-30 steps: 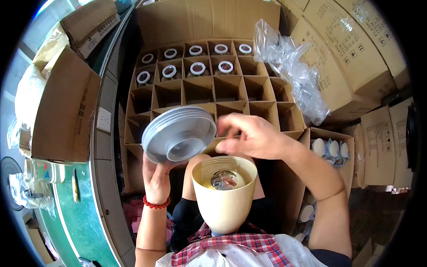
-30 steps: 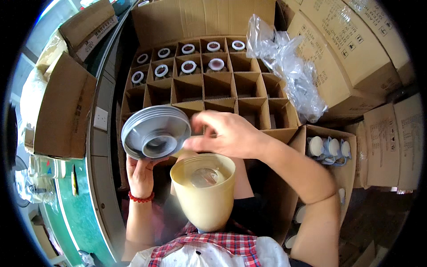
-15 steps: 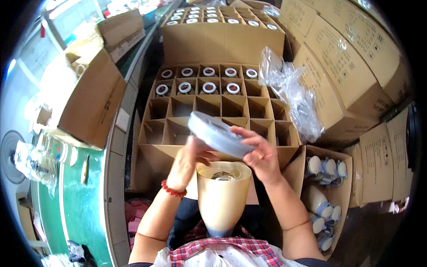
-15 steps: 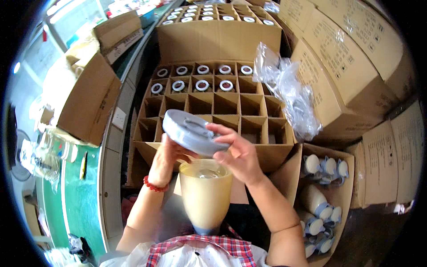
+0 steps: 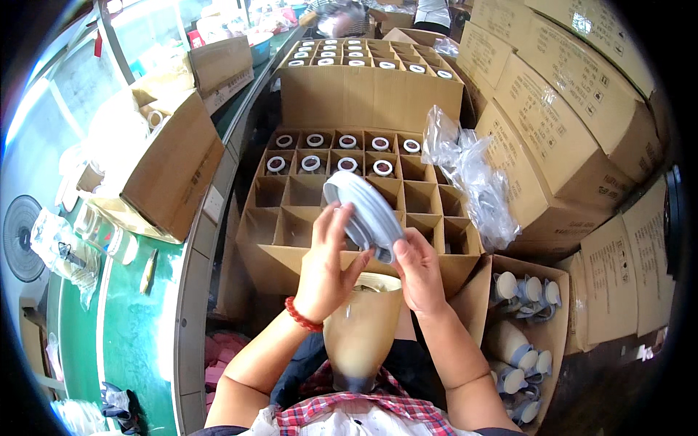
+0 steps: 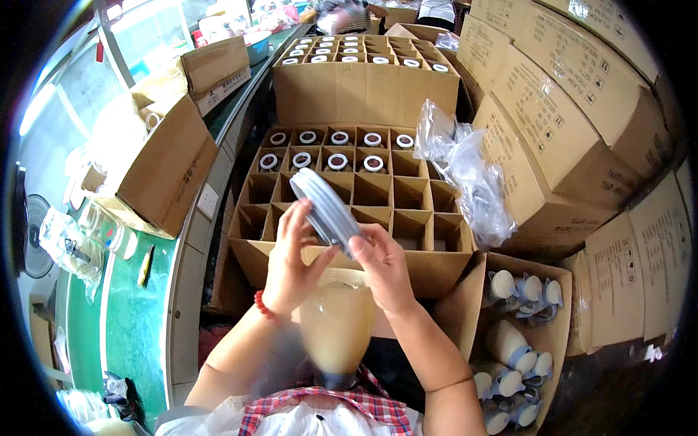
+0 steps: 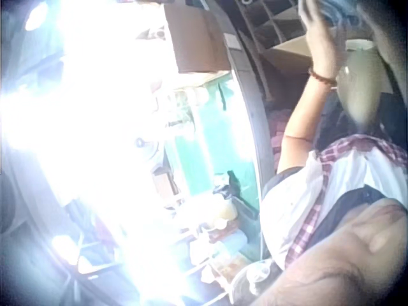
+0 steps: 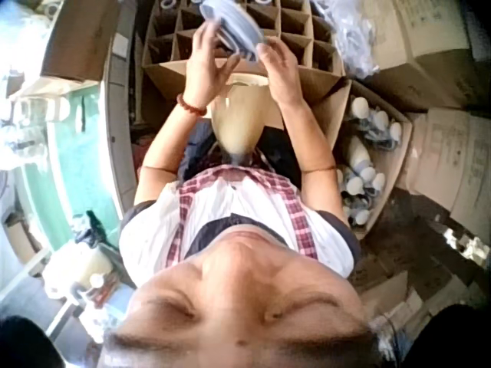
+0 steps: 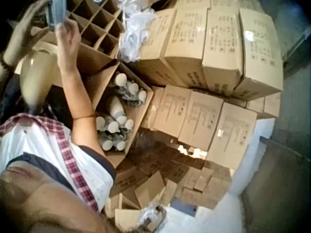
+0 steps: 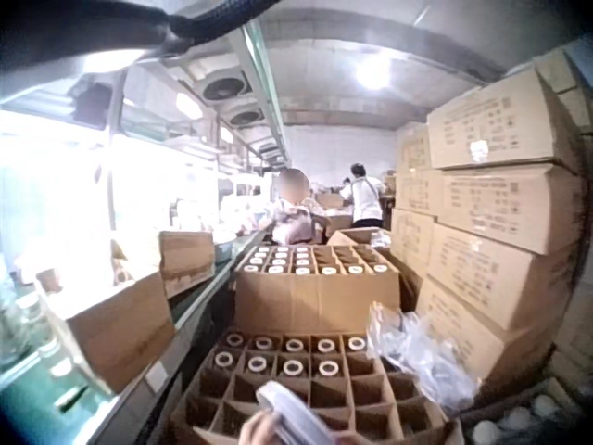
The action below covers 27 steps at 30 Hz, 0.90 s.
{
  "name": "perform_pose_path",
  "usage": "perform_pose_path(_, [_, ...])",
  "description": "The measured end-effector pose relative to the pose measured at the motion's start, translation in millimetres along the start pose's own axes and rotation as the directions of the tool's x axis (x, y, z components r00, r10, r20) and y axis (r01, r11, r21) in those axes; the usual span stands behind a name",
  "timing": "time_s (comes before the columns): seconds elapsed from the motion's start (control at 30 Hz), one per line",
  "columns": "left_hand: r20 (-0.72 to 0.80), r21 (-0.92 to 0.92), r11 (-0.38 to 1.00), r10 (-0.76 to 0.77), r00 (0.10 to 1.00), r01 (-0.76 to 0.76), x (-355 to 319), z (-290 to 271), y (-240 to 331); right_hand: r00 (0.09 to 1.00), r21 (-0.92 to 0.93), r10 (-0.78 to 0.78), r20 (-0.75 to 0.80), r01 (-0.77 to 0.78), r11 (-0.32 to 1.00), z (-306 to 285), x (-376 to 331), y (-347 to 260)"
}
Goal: The person assembles beige cups by inserting a metal filter into the cup, placing a gray lid on top, and wrapping each completed unit in a clear plastic bag. The person repeats this process for multiple cups.
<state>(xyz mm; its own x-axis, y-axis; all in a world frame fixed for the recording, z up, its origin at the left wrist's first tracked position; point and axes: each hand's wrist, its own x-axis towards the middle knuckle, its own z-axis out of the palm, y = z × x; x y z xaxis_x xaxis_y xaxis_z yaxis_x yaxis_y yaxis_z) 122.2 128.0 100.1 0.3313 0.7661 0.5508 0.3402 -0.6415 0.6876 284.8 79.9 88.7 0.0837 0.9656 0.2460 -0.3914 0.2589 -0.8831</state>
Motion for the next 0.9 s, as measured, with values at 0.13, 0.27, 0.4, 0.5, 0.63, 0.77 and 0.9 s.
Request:
perform_pose_path(0.13, [0.118, 0.131, 0.917, 0.362, 0.924, -0.376, 0, -11, 13, 0.974, 0.221, 0.202, -0.101, -0.176, 0.959, 3, 5, -2])
perform_pose_path(0.27, [0.19, -0.189, 0.919, 0.38, 0.905, -0.346, -11, -29, 14, 0.983, -0.046, 0.178, 0.047, -0.176, 0.983, -46, 3, 7])
perform_pose_path(0.4, [-0.008, -0.305, 0.95, 0.072, 0.997, -0.071, -35, -27, -36, 0.967, -0.285, 0.168, 0.194, -0.108, 0.952, -71, 2, 10])
perform_pose_path(0.5, [0.159, -0.491, 0.83, -0.212, 0.964, 0.264, -48, -10, -66, 0.885, -0.31, 0.352, 0.305, -0.257, 0.915, -75, -4, 18])
perform_pose_path(0.63, [0.34, -0.525, 0.79, -0.146, 0.929, 0.317, -62, 0, -77, 0.903, -0.368, 0.226, 0.364, -0.083, 0.926, -67, -8, 24])
perform_pose_path(0.77, [0.36, -0.592, 0.71, -0.191, 0.913, 0.382, -66, 3, -77, 0.929, -0.37, 0.22, 0.299, -0.1, 0.924, -64, -16, 26])
perform_pose_path(0.9, [0.383, -0.643, 0.644, -0.199, 0.902, 0.415, -69, 8, -86, 0.959, -0.349, 0.115, 0.257, -0.019, 0.937, -64, -21, 40])
